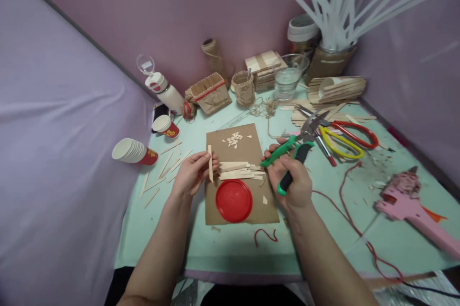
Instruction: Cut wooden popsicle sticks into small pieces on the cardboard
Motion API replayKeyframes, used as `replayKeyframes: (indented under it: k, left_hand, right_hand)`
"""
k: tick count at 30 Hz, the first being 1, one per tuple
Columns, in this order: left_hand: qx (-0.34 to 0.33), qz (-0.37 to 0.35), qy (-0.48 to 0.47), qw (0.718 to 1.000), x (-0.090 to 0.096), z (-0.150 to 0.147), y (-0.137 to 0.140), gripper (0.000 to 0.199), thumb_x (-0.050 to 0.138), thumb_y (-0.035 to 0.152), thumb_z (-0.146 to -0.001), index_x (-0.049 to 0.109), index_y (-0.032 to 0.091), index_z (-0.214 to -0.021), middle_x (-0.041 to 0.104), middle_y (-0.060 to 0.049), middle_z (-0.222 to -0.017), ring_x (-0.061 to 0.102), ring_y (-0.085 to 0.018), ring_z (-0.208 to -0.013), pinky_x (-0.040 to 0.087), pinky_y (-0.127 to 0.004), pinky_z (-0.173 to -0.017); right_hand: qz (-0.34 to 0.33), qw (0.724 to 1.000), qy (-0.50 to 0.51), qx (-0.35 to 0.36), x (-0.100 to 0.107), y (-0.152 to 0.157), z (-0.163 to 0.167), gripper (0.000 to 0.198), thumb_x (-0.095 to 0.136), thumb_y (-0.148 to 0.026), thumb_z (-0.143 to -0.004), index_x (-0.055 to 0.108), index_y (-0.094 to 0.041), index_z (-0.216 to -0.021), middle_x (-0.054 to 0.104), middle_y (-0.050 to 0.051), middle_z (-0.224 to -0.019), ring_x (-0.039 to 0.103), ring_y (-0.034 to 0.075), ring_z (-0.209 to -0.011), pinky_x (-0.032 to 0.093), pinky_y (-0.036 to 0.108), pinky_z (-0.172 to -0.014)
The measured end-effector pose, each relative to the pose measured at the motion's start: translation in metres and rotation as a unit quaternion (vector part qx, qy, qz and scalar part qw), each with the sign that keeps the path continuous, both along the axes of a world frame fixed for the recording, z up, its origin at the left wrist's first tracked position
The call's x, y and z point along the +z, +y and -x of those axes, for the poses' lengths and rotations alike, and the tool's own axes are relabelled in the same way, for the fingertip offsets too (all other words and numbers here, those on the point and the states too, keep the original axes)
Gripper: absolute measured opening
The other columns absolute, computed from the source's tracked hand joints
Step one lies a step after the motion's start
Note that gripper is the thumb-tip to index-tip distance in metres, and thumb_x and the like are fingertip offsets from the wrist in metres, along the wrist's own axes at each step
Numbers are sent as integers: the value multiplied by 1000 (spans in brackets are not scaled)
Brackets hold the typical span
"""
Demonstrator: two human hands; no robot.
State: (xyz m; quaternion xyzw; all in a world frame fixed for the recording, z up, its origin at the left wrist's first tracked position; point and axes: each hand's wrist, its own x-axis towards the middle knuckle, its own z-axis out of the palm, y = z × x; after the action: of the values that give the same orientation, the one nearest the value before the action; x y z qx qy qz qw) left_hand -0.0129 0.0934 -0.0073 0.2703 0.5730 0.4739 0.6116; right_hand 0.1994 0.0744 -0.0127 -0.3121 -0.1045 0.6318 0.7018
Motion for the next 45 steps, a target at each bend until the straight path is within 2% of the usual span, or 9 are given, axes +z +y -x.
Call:
replayKeyframes:
  k: [7,12,16,21,25,30,35,40,45]
  left_hand:
    - [18,3,-8,1000,0,10,-8,5,66,17,-80,67,13,-83,72,-8,-81,67,-15,-73,57,-33,-75]
    - [94,-45,35,994,12,64,-26,20,74,26,-73,63,16,-85,66,-1,-76,61,-8,-65,53,-22,-63]
    - [185,-87,100,974,18,110,-50,31,78,29,-66,61,16,-89,63,1,-76,61,-7,-65,53,-22,-65]
    - [250,-99,115,956,6,123,-72,34,77,25,-65,58,20,-93,64,2,-78,61,-7,-67,55,-24,-70]
    - [215,-77,152,962,-4,118,-81,22,73,27,-69,62,15,-84,62,-1,-80,63,-11,-71,56,-28,-70]
    - [169,-103,257,946,-7,118,-85,27,65,32,-77,58,18,-99,61,-3,-88,62,-12,-68,53,-29,-62]
    - [78,-122,438,887,-4,122,-84,29,52,29,-85,49,22,-112,61,1,-80,55,-11,-63,43,-25,-62]
    - [-64,-55,545,834,-3,116,-81,16,58,31,-80,61,21,-92,61,2,-72,52,-14,-63,39,-26,-61]
    - [-144,-90,596,785,-8,110,-77,9,62,29,-77,64,20,-79,64,-2,-79,53,-17,-69,40,-29,-65]
  right_hand:
    - [9,999,-35,4,1,-1,0,21,63,-25,-55,56,-27,-76,59,-2,-79,56,16,-70,47,37,-69]
    - [21,999,-34,-3,5,-2,0,21,59,-23,-55,57,-26,-75,59,-1,-78,55,18,-71,48,40,-69]
    - [26,999,-35,-5,5,-4,0,22,55,-23,-56,58,-27,-77,59,1,-81,57,20,-75,47,40,-68]
    - [30,999,-29,-19,5,-6,2,25,53,-21,-55,61,-24,-79,59,3,-86,57,20,-80,47,39,-69]
    - [14,998,-60,-20,8,-7,4,26,50,-22,-59,65,-21,-80,55,5,-89,55,20,-79,46,42,-72]
    - [23,997,-73,-10,12,-9,5,28,50,-23,-56,67,-20,-78,51,4,-84,51,20,-78,42,47,-83]
    - [63,994,-89,-8,14,-9,6,27,50,-25,-53,66,-21,-75,48,4,-83,50,23,-79,38,52,-90]
    - [69,994,-85,-14,16,-8,8,27,49,-24,-55,66,-19,-75,49,4,-81,50,22,-78,39,53,-88]
    - [76,991,-109,-14,19,-9,8,28,51,-26,-52,67,-18,-74,49,5,-83,50,24,-82,37,55,-91]
